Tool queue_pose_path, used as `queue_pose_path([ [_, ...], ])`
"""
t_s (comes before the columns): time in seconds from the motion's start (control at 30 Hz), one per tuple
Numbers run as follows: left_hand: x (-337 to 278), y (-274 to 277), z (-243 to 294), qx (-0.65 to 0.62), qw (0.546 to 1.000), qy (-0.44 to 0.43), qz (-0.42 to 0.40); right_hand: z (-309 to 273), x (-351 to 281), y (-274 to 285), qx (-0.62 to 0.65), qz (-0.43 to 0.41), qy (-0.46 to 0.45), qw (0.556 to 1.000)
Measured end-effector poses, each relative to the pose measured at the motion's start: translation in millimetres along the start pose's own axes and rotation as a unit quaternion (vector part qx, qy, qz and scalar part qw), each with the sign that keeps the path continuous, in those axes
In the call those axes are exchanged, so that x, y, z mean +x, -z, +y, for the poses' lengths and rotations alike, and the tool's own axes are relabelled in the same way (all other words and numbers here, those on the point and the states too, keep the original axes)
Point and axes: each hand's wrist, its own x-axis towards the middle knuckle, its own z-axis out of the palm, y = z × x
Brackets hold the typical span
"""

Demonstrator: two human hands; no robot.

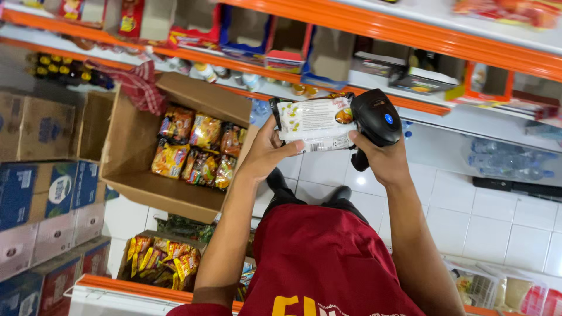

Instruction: The person picks up instant noodle packets from shelves and a cardboard box, scans their barcodes using a handheld barcode scanner, and places them back.

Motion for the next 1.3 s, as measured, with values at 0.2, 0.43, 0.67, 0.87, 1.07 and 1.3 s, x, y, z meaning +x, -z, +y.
queue_pose_path([
  [0.2, 14.5, -71.3, -15.7, 0.02, 0.996, -0.081, 0.039, -19.0, -41.5, 56.2, -0.101, 0.099, 0.021, 0.99],
  [0.43, 33.6, -131.9, -56.7, 0.015, 0.993, -0.092, 0.075, -24.8, -84.8, 96.5, -0.188, 0.029, -0.051, 0.98],
  [0.67, 41.0, -182.9, -79.8, 0.023, 0.992, -0.101, 0.069, -42.6, -101.9, 143.4, -0.248, -0.018, -0.028, 0.968],
  [0.87, 45.6, -211.8, -88.1, 0.012, 0.995, -0.085, 0.051, -52.9, -113.3, 164.9, -0.245, -0.009, -0.037, 0.969],
  [1.07, 57.8, -217.6, -83.2, 0.018, 0.997, -0.067, 0.025, -51.8, -118.0, 162.8, -0.188, 0.022, -0.02, 0.982],
  [1.3, 71.0, -205.5, -71.9, 0.021, 0.997, -0.07, -0.033, -52.2, -121.2, 149.0, -0.221, 0.071, -0.02, 0.973],
])
